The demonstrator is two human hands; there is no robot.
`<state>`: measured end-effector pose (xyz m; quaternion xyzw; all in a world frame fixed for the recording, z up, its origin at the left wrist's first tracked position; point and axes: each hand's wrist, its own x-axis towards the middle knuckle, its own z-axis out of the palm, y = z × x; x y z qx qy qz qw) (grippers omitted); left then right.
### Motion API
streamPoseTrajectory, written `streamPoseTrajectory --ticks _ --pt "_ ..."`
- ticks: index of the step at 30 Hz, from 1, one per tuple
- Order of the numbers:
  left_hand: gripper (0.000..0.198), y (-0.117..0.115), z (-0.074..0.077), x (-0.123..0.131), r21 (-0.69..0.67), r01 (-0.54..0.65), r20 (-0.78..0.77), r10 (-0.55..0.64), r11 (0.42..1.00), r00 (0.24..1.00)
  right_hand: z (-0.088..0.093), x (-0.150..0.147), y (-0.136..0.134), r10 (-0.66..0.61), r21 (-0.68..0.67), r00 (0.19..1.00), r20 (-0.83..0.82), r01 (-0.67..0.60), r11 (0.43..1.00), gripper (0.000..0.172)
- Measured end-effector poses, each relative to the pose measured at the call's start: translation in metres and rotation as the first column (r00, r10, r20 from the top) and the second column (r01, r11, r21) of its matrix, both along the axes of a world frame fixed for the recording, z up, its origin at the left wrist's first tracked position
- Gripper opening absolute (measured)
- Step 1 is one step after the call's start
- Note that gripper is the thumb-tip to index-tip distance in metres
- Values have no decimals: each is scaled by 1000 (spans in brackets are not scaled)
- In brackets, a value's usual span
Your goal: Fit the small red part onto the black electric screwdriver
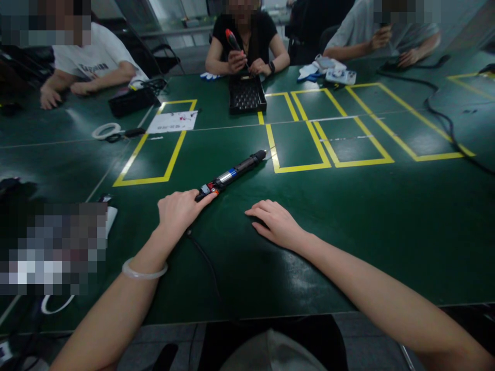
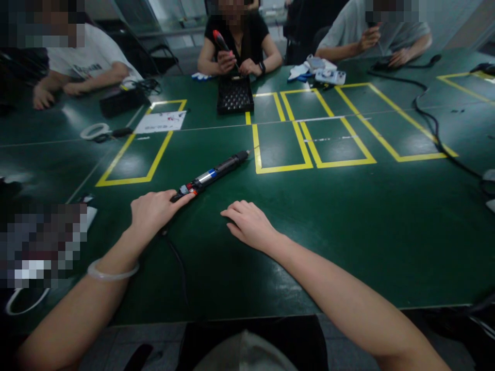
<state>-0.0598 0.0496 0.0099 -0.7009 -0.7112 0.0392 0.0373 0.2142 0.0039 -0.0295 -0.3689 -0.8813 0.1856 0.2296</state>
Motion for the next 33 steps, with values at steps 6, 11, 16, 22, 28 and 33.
streamPoseTrajectory --ticks 6,11,16,22,28,33 --pt "84 23 5 -47 -59 -191 76 195 980 978 -1 0 1 11 4 1000 6 -11 1000 23" --pt "99 35 8 -88 -43 -300 33 302 953 953 -3 1 1 17 5 1000 -7 -17 1000 22" --pt "92 39 4 -119 12 -405 83 402 914 912 -3 1 2 20 7 1000 -12 -20 1000 20" --pt "71 31 0 -114 265 -271 83 258 925 962 -2 1 2 24 6 1000 -6 -24 1000 20" --pt "41 32 -4 -97 331 -5 -4 6 944 1000 -1 1 2 17 -2 1000 -11 -17 1000 20" --pt "41 35 -9 -99 331 6 -16 0 944 1000 -3 1 2 20 3 1000 -3 -20 1000 20"
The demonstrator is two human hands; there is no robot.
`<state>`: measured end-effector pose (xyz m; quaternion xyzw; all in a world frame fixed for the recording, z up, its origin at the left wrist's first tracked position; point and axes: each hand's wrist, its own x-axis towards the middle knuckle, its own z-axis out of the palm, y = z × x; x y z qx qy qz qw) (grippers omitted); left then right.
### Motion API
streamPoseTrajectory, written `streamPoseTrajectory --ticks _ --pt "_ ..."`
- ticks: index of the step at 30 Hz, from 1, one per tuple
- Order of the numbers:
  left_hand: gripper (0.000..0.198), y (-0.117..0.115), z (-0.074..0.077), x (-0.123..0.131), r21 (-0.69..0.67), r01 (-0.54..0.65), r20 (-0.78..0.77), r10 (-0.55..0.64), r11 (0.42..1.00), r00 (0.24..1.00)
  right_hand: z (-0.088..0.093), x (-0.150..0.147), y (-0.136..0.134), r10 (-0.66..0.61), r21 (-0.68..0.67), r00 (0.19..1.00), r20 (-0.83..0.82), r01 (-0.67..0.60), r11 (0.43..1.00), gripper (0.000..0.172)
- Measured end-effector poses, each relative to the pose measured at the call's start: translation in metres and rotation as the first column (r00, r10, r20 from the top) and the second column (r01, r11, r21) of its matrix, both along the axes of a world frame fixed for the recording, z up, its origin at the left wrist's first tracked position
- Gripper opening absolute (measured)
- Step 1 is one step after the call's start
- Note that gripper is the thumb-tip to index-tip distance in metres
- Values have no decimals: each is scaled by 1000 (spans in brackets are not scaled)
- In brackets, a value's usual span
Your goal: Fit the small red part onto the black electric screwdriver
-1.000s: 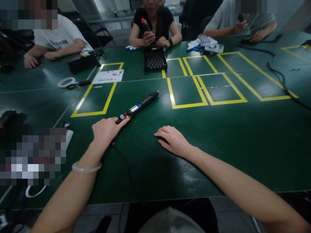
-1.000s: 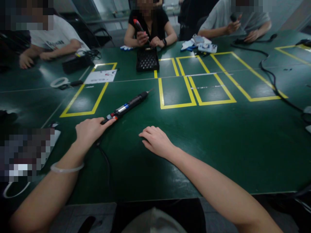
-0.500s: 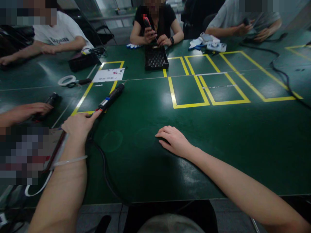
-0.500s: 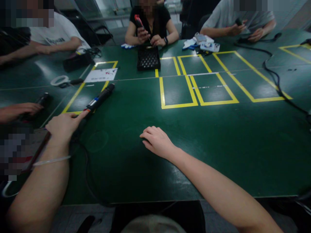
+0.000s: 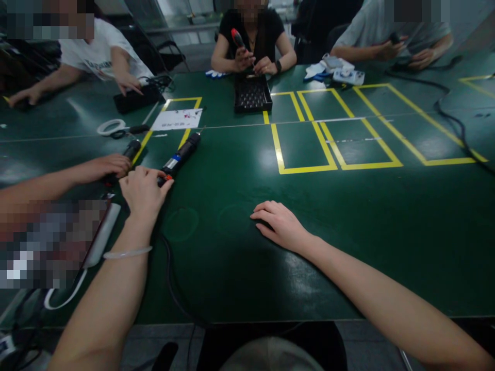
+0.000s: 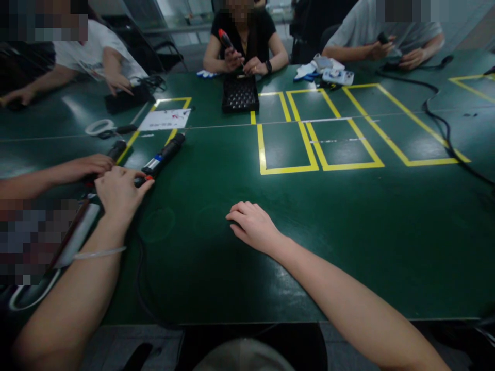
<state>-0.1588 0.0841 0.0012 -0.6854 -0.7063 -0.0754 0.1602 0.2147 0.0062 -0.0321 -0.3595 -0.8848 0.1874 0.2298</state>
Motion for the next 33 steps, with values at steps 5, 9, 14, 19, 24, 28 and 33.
streamPoseTrajectory --ticks 5,9,14,19,24,28,33 --pt "45 1 3 0 -2 -52 80 52 999 995 0 0 1 -3 -4 1000 -10 3 1000 20" --pt "38 -1 9 18 18 -25 540 11 1000 842 2 0 1 -7 -41 999 -49 5 999 20" --pt "35 -24 14 72 -117 336 989 81 935 120 5 -2 3 -31 -232 957 -287 -38 972 19" --pt "38 -53 17 116 -210 582 971 95 785 221 2 -3 4 -158 -524 870 -466 -128 842 19" --pt "26 -67 20 131 -158 674 878 -209 722 430 -3 -8 5 -231 -639 784 -576 -255 726 26" --pt "18 -74 19 134 -88 761 693 -510 643 510 -3 -14 3 -225 -644 756 -615 -317 696 29" --pt "16 -77 13 136 -131 813 546 -643 567 537 -4 -15 2 -202 -649 768 -607 -333 684 29"
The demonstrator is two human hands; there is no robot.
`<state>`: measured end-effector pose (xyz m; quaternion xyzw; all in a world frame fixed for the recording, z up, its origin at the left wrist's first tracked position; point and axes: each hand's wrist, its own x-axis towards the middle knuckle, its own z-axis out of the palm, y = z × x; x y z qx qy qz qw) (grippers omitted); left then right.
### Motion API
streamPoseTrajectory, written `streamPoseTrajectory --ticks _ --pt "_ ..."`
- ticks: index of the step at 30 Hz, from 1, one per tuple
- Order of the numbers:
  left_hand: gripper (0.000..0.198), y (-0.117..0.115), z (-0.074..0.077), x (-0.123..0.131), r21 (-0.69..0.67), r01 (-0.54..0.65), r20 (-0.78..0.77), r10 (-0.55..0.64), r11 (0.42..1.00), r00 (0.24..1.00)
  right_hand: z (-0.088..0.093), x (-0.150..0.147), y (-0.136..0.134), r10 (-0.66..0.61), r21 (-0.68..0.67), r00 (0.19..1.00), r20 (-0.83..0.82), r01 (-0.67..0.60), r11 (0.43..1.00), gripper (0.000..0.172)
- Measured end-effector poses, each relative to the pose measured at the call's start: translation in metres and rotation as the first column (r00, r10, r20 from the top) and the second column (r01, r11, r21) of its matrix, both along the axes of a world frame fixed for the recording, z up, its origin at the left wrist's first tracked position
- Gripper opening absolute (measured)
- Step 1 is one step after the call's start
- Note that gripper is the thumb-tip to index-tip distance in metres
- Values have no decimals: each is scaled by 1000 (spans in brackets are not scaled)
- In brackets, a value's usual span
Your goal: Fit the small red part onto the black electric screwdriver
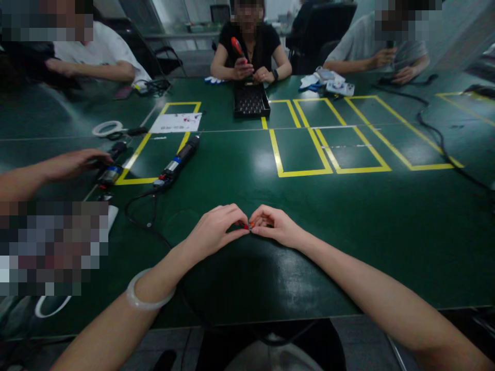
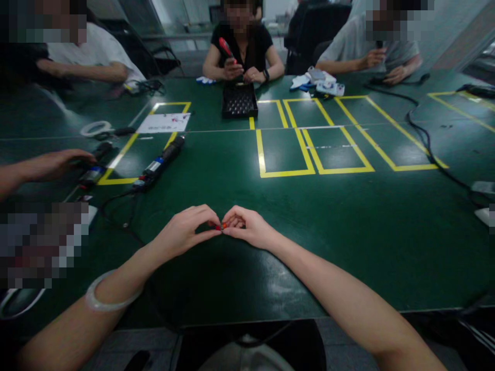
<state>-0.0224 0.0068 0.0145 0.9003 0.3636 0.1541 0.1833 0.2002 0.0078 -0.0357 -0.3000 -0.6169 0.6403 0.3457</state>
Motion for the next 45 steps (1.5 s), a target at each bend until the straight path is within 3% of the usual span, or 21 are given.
streamPoseTrajectory --ticks 8,10,12,14,16,19,22,24,27,35,45 --pt "25 6 1 -4 50 57 -52 -54 997 997 -1 0 -1 -10 3 999 34 10 1000 26" --pt "31 16 4 -17 114 -32 -72 41 993 997 -1 2 -1 -42 -3 999 27 42 999 26" --pt "34 29 6 -38 212 -216 -87 239 953 967 -1 4 0 -70 -8 997 19 70 998 27" --pt "39 41 6 -66 326 -439 -90 490 837 867 -2 7 0 -88 -10 996 12 88 996 29" --pt "49 50 5 -96 421 -642 -97 735 641 671 -2 9 1 -99 -15 995 5 99 995 30" --pt "63 56 3 -135 404 -781 -155 878 475 454 -3 10 1 -106 -22 994 -2 106 994 30" --pt "70 57 1 -155 285 -873 -302 902 395 310 -3 10 2 -99 -29 995 -2 99 995 30" --pt "73 58 0 -155 266 -867 -403 865 422 297 -2 10 2 -95 -37 995 -4 95 995 30" --pt "71 60 -5 -137 308 -783 -502 792 540 349 -1 9 3 -98 -46 995 -2 98 994 30" --pt "57 54 -15 -63 392 -585 -490 700 710 520 -1 10 4 -143 -9 989 32 144 990 30" --pt "48 31 -20 -33 383 -325 -439 480 865 759 1 14 5 -262 338 941 214 180 924 10"
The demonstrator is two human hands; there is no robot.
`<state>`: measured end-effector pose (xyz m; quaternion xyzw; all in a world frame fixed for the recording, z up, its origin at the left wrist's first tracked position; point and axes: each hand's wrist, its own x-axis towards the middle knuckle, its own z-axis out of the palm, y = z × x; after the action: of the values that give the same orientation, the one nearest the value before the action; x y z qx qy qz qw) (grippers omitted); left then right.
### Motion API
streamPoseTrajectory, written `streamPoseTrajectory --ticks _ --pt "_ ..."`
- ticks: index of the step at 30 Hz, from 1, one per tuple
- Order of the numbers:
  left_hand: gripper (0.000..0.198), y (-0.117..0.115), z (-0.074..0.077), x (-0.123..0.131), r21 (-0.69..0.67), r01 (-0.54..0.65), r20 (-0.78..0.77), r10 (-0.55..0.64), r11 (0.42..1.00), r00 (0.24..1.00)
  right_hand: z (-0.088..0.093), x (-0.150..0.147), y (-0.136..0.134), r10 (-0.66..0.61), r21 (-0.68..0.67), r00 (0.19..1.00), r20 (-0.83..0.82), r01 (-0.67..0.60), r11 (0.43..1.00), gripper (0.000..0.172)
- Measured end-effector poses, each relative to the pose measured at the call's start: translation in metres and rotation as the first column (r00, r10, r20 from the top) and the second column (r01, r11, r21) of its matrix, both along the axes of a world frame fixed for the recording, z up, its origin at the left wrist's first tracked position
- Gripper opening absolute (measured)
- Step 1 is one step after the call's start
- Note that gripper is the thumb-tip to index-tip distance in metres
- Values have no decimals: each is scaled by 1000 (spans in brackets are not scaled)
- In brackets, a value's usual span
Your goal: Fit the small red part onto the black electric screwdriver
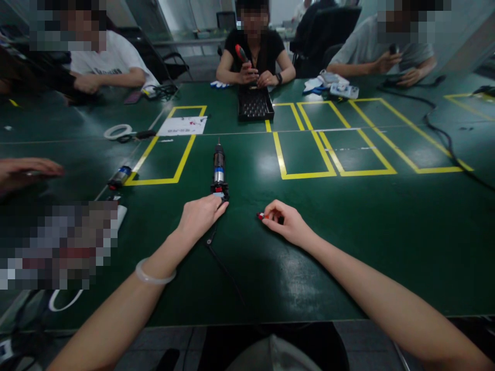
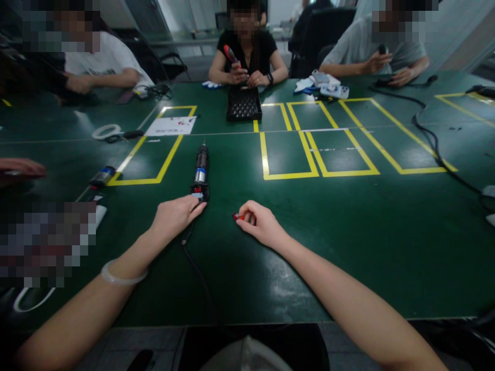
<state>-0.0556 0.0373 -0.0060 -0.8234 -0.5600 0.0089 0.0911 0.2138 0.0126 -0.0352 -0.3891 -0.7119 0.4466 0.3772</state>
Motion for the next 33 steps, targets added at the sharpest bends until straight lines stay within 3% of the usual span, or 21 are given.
streamPoseTrajectory --ticks 3,8,17,20,23,27,33 --pt "45 -4 0 8 -28 153 38 -152 988 988 0 1 -1 -7 167 993 120 -13 986 6" --pt "39 -12 4 22 -79 391 111 -381 917 918 3 4 -4 -57 364 952 301 -60 930 2" --pt "40 -21 6 29 -141 556 186 -530 819 827 2 2 -7 -126 596 857 500 -235 768 7" --pt "39 -24 7 30 -140 547 175 -523 825 834 3 1 -6 -159 622 835 526 -250 742 15" --pt "37 -29 8 33 -142 493 163 -470 859 867 6 3 -5 -146 609 838 525 -250 753 16" --pt "38 -38 8 39 -122 365 148 -347 923 926 8 5 -6 -49 546 869 493 -265 795 17" --pt "57 -46 12 51 -118 104 85 -95 988 992 4 -4 -8 -53 504 904 425 -187 843 20"
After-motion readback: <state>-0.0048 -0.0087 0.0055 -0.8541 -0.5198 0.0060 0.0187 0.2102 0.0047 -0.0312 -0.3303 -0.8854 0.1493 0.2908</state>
